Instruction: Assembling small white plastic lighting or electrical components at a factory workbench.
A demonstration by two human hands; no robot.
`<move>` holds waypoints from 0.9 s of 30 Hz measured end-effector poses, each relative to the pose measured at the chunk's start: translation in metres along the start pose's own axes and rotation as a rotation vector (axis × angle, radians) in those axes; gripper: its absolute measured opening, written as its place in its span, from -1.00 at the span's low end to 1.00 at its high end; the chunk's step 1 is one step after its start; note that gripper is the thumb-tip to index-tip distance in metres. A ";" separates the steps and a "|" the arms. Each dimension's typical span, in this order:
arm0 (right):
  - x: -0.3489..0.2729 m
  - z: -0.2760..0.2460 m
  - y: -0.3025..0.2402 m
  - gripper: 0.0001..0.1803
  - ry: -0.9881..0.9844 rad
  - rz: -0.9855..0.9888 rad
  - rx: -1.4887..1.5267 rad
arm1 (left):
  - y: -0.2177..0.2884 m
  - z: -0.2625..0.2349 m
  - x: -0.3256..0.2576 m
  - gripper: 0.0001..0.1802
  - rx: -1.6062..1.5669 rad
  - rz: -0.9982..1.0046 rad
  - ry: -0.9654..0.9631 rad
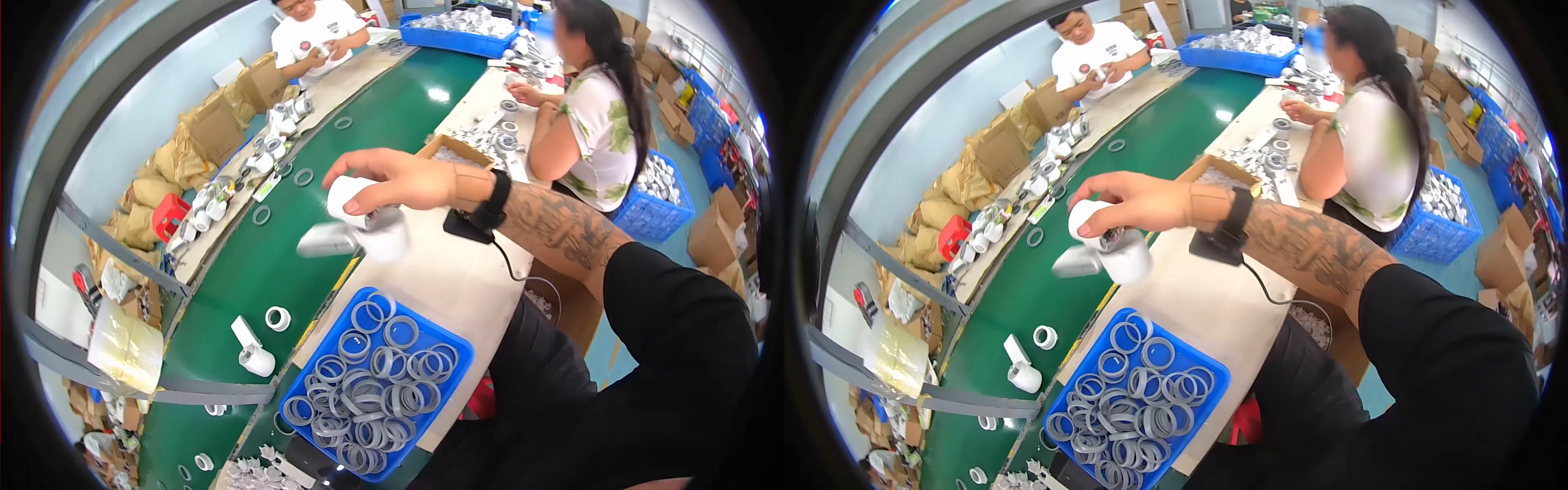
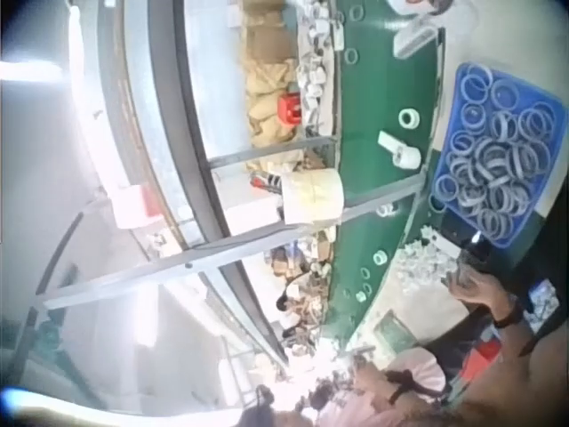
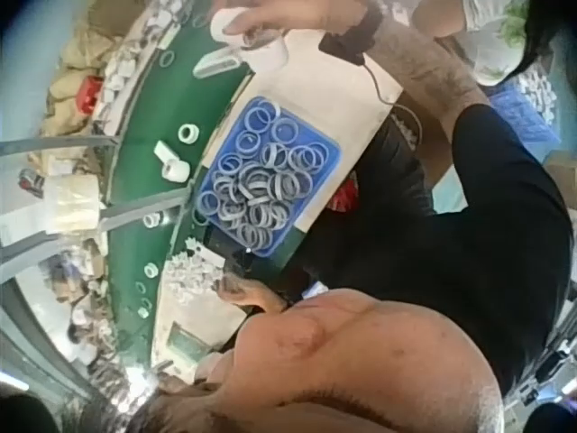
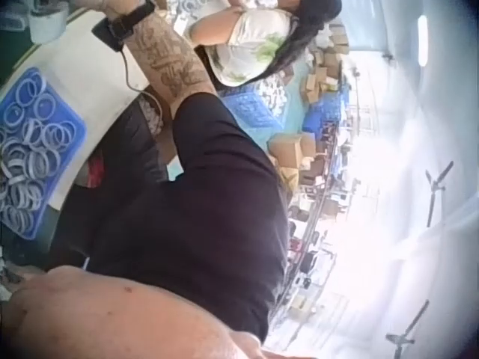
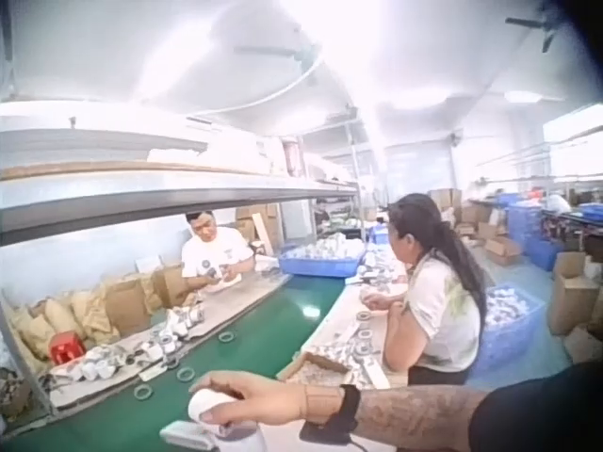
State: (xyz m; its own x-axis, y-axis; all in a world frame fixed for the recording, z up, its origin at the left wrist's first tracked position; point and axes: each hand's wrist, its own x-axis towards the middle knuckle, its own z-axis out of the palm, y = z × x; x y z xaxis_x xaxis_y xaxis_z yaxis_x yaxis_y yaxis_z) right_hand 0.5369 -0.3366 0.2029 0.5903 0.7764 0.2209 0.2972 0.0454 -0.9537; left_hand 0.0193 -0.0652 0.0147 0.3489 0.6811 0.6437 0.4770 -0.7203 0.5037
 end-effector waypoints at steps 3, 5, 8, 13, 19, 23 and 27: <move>-0.075 0.008 -0.041 -0.59 -0.043 -0.026 0.119 | 0.053 -0.018 0.028 -0.68 -0.284 -0.037 -0.007; -0.110 0.031 -0.054 -0.61 -0.163 -0.096 0.117 | 0.109 -0.035 0.033 -0.74 -0.637 -0.137 -0.165; -0.165 0.073 -0.071 -0.63 -0.136 -0.156 0.155 | 0.204 -0.054 0.018 -0.73 -1.059 -0.099 -0.548; -0.210 0.110 -0.074 -0.51 -0.048 -0.033 0.161 | 0.282 -0.055 0.000 -0.40 -0.646 0.633 -0.277; -0.233 0.133 -0.074 -0.46 0.233 0.230 0.640 | 0.300 -0.011 -0.011 -0.04 -0.565 0.374 -0.453; -0.239 0.141 -0.086 -0.51 0.271 0.314 0.780 | 0.301 -0.007 0.001 -0.02 -0.910 0.086 -0.635; -0.242 0.145 -0.069 -0.51 0.198 0.280 0.836 | 0.290 -0.001 0.009 -0.05 -0.968 0.066 -0.862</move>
State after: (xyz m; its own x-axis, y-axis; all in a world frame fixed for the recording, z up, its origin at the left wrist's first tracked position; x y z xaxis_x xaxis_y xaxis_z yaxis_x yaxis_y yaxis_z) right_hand 0.2649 -0.4364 0.1854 0.7006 0.7086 -0.0841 -0.4734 0.3734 -0.7978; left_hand 0.1598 -0.2686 0.1674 0.9252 0.2448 0.2899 -0.2084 -0.3106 0.9274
